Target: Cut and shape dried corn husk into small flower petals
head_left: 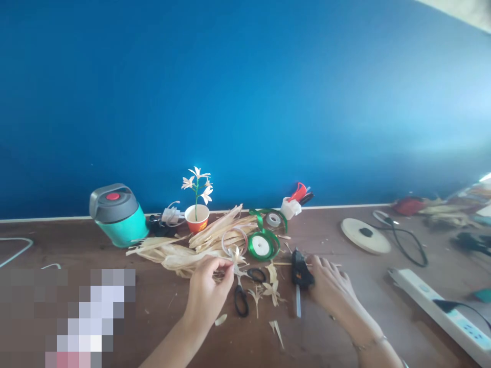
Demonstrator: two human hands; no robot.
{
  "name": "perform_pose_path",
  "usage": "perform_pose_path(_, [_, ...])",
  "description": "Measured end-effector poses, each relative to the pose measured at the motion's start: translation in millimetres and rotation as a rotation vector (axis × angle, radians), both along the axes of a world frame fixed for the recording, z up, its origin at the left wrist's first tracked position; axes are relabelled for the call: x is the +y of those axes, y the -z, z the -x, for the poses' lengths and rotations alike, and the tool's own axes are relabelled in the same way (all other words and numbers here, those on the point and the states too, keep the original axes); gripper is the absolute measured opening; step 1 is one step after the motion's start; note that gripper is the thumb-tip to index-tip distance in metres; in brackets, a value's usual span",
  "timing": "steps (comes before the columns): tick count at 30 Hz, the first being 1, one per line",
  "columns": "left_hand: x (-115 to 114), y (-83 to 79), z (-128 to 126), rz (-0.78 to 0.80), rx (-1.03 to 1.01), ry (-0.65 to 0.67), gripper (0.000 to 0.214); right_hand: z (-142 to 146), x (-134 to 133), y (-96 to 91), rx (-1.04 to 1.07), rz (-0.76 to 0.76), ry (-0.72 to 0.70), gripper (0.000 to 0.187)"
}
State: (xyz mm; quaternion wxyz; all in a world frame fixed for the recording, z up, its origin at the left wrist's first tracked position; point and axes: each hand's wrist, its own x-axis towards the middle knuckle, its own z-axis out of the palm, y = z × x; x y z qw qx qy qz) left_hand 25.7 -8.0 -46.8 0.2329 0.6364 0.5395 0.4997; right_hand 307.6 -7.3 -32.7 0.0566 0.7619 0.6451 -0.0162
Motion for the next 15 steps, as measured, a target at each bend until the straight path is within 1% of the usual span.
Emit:
perform_pose_path(4, [-2, 1.7, -1, -0.09, 0.088, 0.004, 0.012, 0, -3, 8.3, 0.02, 0.051, -0.017, 0.047])
perform_pose_path(7, [-3, 1.5, -2, -0.165, 0.166, 0.002, 0.011, -5, -1, 11.0, 0.043, 0.017, -0.054, 0.043])
perform_pose_path(10, [-4, 1.0, -2, -0.215, 0.228, -0.01, 0.012, -7, 3, 10.5, 0.171, -0.103, -0.052, 0.033])
perform_pose_path(13, [-5, 2.0, -2, -0.255, 0.289, -0.024, 0.012, 2, 5, 5.3, 0.387, -0.278, -0.024, 0.01])
perform_pose_path(14, [-5, 2.8, -2, -0.267, 0.314, -0.026, 0.013, 8, 3, 2.8, 0.48, -0.337, -0.056, 0.007])
perform_pose_path(15, [-5, 3.8, -2, -0.278, 0.338, -0.029, 0.013, 16, 1, 0.2, 0.573, -0.406, -0.129, 0.01])
